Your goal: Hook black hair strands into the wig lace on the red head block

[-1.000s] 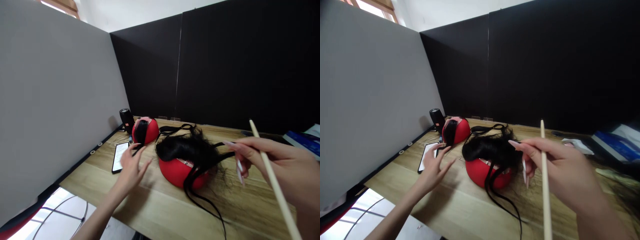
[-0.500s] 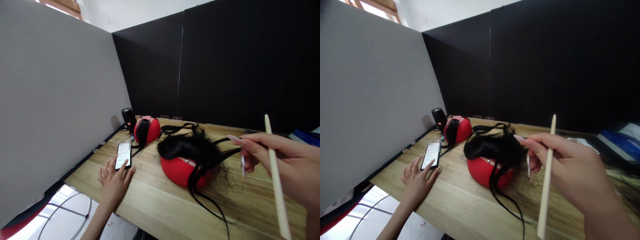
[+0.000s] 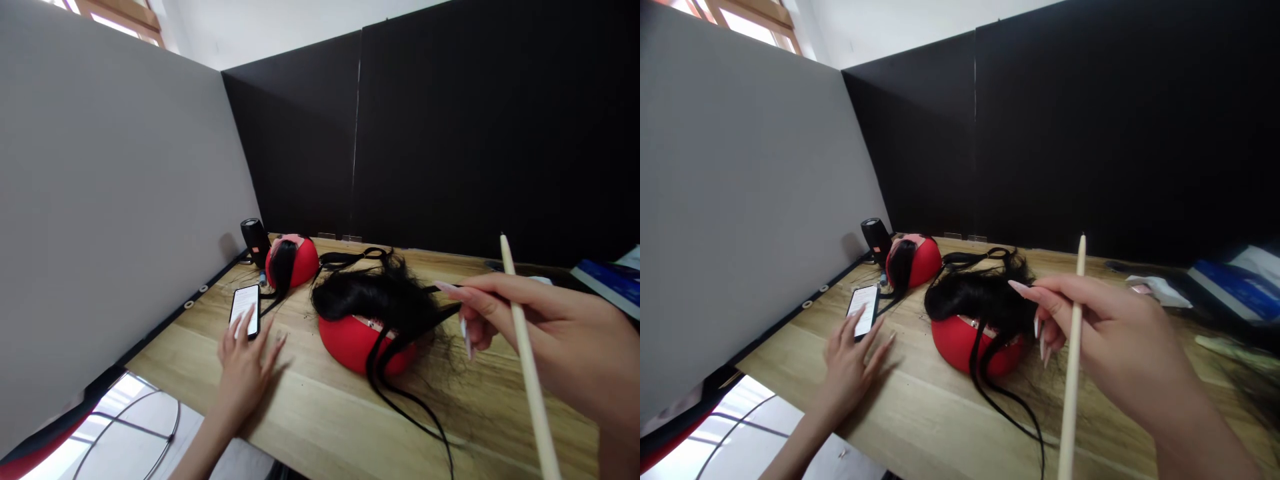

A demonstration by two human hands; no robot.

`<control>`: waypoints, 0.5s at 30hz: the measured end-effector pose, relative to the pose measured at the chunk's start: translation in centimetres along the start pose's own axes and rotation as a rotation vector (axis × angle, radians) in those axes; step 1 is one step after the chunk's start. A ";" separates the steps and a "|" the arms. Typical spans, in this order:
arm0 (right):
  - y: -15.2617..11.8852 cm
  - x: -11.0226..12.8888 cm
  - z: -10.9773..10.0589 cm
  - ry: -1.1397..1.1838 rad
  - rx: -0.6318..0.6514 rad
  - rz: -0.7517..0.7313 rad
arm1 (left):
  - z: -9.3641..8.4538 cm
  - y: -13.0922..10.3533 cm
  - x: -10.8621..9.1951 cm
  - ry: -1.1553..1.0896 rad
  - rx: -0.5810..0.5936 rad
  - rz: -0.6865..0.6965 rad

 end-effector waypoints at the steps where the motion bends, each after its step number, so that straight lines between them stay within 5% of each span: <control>1: 0.0 0.2 0.2 -0.006 0.025 -0.016 | -0.6 0.3 -1.9 -0.079 0.010 0.063; 8: -0.9 1.6 2.3 -0.014 0.316 -0.156 | -7.7 5.0 -15.4 -0.558 0.122 0.497; 15: -0.3 1.3 0.4 0.182 0.197 -0.118 | -9.6 9.9 -21.8 -0.852 0.026 0.641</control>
Point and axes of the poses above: each hand's wrist, its own y-axis towards the middle knuckle, its own z-axis out of the palm, x = y × z, the point moved 6 cm from there along y, towards the middle knuckle, and after that the axes turned 3 degrees about -y, right-handed, at the moved point
